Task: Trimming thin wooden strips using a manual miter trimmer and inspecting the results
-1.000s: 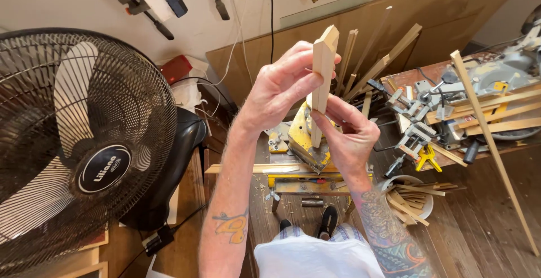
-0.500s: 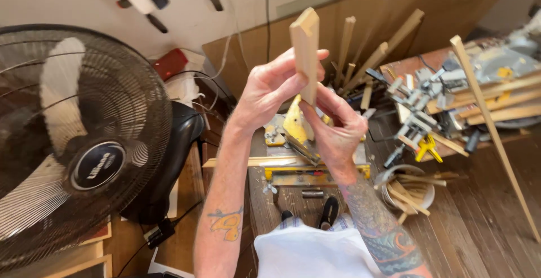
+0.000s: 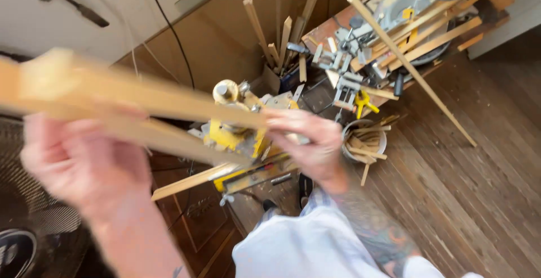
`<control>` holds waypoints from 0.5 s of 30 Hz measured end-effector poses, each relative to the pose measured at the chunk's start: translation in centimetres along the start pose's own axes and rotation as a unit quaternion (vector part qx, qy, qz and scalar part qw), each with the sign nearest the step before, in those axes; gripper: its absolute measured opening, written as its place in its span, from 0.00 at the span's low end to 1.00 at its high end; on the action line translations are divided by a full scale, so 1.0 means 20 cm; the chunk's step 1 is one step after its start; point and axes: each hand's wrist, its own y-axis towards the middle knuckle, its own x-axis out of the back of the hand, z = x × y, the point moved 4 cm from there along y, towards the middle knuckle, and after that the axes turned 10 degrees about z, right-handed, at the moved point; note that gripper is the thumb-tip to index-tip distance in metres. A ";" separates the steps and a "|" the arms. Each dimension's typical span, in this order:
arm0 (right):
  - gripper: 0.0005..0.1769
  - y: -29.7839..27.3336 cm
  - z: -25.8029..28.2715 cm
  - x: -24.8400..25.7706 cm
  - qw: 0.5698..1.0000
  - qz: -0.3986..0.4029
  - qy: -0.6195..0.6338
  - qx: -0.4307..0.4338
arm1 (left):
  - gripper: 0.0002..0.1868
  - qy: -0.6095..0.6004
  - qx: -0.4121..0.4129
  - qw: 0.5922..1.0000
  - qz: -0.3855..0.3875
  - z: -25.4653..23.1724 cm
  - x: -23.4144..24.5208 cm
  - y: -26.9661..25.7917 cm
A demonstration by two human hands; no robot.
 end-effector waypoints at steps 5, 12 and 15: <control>0.12 -0.26 -0.66 0.51 0.968 -0.081 -0.210 -0.112 | 0.24 0.115 0.078 0.990 0.024 -0.26 -0.15 -0.12; 0.14 -0.82 -1.95 1.12 0.840 0.033 -0.495 -0.221 | 0.11 0.418 0.088 0.858 0.285 0.21 0.18 -0.42; 0.17 -0.87 -2.21 1.23 0.779 0.053 -0.560 -0.279 | 0.10 0.478 0.046 0.807 0.345 0.44 0.37 -0.55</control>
